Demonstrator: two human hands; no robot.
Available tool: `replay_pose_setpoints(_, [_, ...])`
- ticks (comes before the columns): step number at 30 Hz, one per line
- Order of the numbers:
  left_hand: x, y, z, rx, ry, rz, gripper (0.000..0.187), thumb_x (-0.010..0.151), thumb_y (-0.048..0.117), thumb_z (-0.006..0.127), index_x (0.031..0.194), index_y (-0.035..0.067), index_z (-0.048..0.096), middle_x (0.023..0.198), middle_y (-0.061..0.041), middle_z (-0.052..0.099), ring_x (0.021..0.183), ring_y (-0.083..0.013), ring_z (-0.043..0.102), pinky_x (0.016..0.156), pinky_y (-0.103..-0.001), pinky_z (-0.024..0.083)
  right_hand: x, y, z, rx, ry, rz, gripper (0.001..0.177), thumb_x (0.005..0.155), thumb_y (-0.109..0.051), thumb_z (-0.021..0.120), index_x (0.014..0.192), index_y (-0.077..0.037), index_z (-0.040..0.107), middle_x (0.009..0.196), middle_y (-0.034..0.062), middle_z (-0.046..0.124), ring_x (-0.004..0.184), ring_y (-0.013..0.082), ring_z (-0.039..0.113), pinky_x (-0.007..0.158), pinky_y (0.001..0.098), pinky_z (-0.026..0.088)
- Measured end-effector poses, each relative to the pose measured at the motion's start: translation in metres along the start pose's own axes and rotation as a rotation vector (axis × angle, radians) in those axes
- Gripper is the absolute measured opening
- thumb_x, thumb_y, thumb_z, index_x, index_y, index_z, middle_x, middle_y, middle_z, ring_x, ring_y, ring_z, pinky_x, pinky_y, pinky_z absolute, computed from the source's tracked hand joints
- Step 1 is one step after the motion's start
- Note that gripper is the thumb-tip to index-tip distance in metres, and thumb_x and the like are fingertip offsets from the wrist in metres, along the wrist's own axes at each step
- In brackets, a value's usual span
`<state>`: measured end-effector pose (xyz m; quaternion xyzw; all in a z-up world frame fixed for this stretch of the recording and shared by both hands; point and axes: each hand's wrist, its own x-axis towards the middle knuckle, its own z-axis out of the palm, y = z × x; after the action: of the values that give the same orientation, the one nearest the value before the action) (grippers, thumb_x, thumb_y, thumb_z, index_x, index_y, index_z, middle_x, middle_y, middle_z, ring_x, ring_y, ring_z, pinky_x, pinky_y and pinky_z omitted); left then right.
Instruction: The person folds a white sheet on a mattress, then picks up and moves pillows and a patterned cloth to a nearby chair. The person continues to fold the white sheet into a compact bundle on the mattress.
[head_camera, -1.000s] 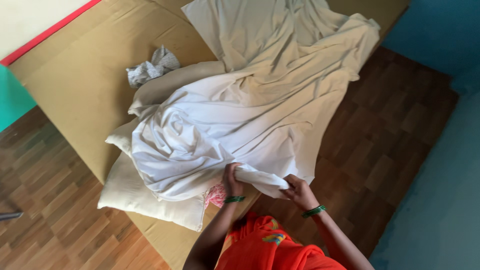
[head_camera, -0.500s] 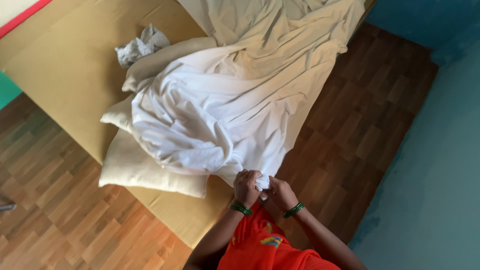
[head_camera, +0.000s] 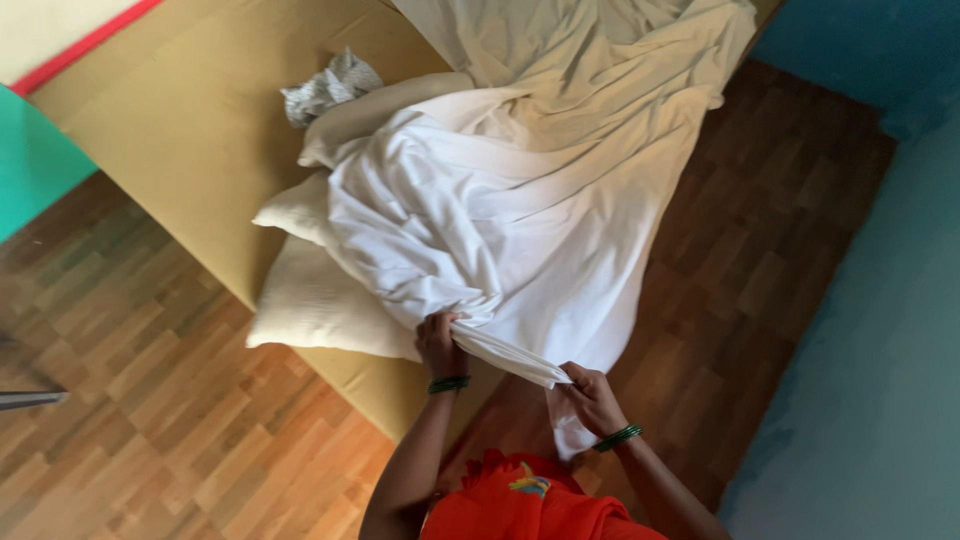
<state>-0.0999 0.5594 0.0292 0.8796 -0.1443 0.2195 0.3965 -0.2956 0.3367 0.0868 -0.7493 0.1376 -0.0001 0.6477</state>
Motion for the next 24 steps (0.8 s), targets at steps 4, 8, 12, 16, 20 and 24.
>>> replay_pose_setpoints(4, [-0.01,-0.046,-0.034,-0.153,-0.163,0.064,0.025,0.086,0.03,0.065,0.103,0.013,0.068,0.098,-0.012,0.069,0.097,-0.0355,0.062,0.086,-0.05,0.047,-0.003,-0.006,0.073,-0.353,0.161,0.281,0.031,0.1,-0.016,0.071,0.127,-0.003,0.067,0.075,0.0229,0.062,0.065,0.0287,0.058,0.065,0.04,0.049])
replay_pose_setpoints(8, [-0.022,-0.041,-0.09,-0.213,-0.335,0.303,0.03,0.068,0.012,0.066,0.098,0.01,0.066,0.09,-0.012,0.071,0.088,-0.0327,0.066,0.086,-0.049,0.05,-0.012,-0.03,0.153,-0.522,0.235,-0.204,0.077,0.073,-0.021,0.086,0.135,0.004,0.048,0.116,0.0261,0.065,0.1,0.0362,0.066,0.078,0.0471,0.056])
replay_pose_setpoints(12, [-0.027,-0.027,-0.145,-0.209,-0.424,0.427,0.022,0.074,0.01,0.071,0.095,0.011,0.066,0.088,-0.009,0.072,0.084,-0.0319,0.063,0.081,-0.048,0.049,-0.019,-0.048,0.221,-0.514,0.249,-0.261,0.065,0.076,-0.013,0.079,0.135,-0.002,0.054,0.12,0.0239,0.066,0.102,0.0392,0.066,0.079,0.0477,0.056])
replay_pose_setpoints(16, [-0.013,-0.037,-0.18,-0.157,-0.449,0.408,0.017,0.081,0.01,0.071,0.097,0.011,0.066,0.088,-0.007,0.068,0.087,-0.0305,0.064,0.081,-0.047,0.048,-0.015,-0.056,0.249,-0.334,0.257,0.003,0.026,0.092,-0.008,0.068,0.118,-0.009,0.069,0.095,0.0129,0.076,0.084,0.0253,0.076,0.075,0.0363,0.057])
replay_pose_setpoints(20, [0.0,-0.048,-0.192,-0.124,-0.397,0.35,0.017,0.079,0.008,0.07,0.096,0.011,0.067,0.09,-0.008,0.063,0.089,-0.0306,0.063,0.079,-0.047,0.047,-0.006,-0.052,0.255,-0.205,0.233,-0.074,0.015,0.094,-0.003,0.065,0.108,-0.002,0.068,0.081,0.0084,0.07,0.072,0.0168,0.066,0.066,0.0315,0.052])
replay_pose_setpoints(24, [0.002,-0.068,-0.173,-0.127,-0.313,0.263,0.02,0.079,0.008,0.067,0.099,0.012,0.069,0.097,-0.009,0.064,0.094,-0.0332,0.061,0.082,-0.047,0.048,0.009,-0.037,0.258,0.085,0.189,-0.101,0.014,0.101,0.0,0.057,0.112,0.0,0.066,0.088,0.0027,0.067,0.079,0.0092,0.059,0.07,0.0274,0.051])
